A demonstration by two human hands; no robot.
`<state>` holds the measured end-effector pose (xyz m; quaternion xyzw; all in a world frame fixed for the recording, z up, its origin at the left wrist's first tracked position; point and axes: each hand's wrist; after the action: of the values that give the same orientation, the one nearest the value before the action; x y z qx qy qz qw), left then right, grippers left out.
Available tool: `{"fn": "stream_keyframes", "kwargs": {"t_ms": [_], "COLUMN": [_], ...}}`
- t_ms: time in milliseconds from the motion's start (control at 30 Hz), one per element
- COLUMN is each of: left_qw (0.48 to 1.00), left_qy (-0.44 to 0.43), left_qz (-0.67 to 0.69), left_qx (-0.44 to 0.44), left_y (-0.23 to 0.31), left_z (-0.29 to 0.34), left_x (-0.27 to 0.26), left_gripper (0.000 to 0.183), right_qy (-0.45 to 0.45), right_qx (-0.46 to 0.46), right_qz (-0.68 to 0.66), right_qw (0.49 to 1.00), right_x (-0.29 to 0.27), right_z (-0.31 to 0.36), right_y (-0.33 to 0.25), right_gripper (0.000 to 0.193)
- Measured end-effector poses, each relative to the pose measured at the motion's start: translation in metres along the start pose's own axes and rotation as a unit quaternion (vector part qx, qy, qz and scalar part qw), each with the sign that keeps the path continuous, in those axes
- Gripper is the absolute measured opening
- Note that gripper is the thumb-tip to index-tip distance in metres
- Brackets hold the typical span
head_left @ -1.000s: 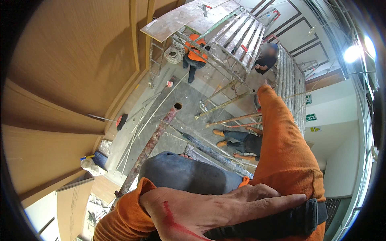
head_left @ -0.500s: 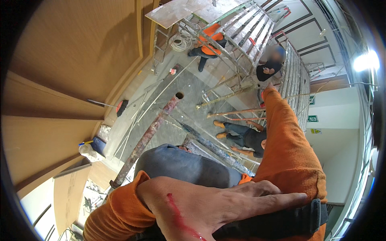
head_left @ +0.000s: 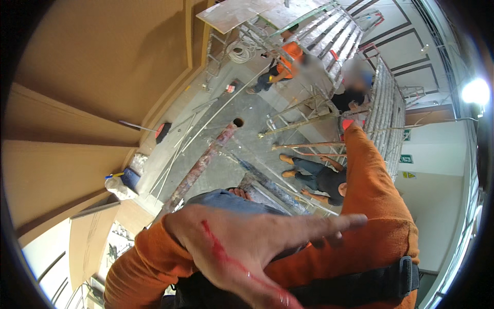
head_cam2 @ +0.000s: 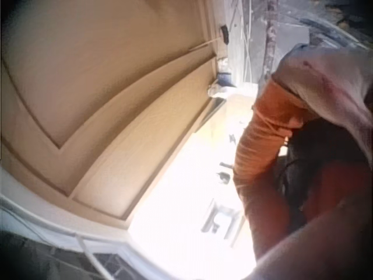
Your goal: The person uses a cordless drill to fasten metal frame pieces to the ceiling. They then move along the scaffolding, handle a roll of black tape, and apply it to a wooden ceiling panel.
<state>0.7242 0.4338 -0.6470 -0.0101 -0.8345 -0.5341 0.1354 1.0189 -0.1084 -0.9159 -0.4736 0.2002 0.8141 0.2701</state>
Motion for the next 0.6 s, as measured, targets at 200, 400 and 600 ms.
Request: {"fn": "stream_keyframes", "kwargs": {"t_ms": [200,400,600], "left_qw": [0.869,0.656,0.613], "left_qy": [0.463,0.675,0.699], "left_qz": [-0.045,-0.011,0.167], "left_qx": [-0.168,-0.339,-0.329], "left_y": [-0.098,-0.288,-0.404], "left_z": [0.169,0.327,0.346], "left_x": [-0.027,0.017,0.083], "left_gripper": [0.101,0.094,0.111], "right_qy": [0.015,0.028,0.05], "right_qx": [0.0,-0.01,-0.009], "right_qz": [-0.057,-0.143,-0.212], "right_qw": [0.998,0.989,0.976], "right_x": [0.014,0.022,0.031], "right_z": [0.001,0.017,0.01], "right_y": [0.019,0.051,0.065], "right_gripper": [0.062,0.061,0.06]}}
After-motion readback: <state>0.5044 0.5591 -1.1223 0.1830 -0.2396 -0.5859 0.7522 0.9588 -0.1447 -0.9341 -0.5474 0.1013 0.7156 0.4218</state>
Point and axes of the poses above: each hand's wrist, its own z-axis away from the middle knuckle, its own x-axis out of the palm, y = z × x, and after that the axes turned 15 degrees about -y, right-handed
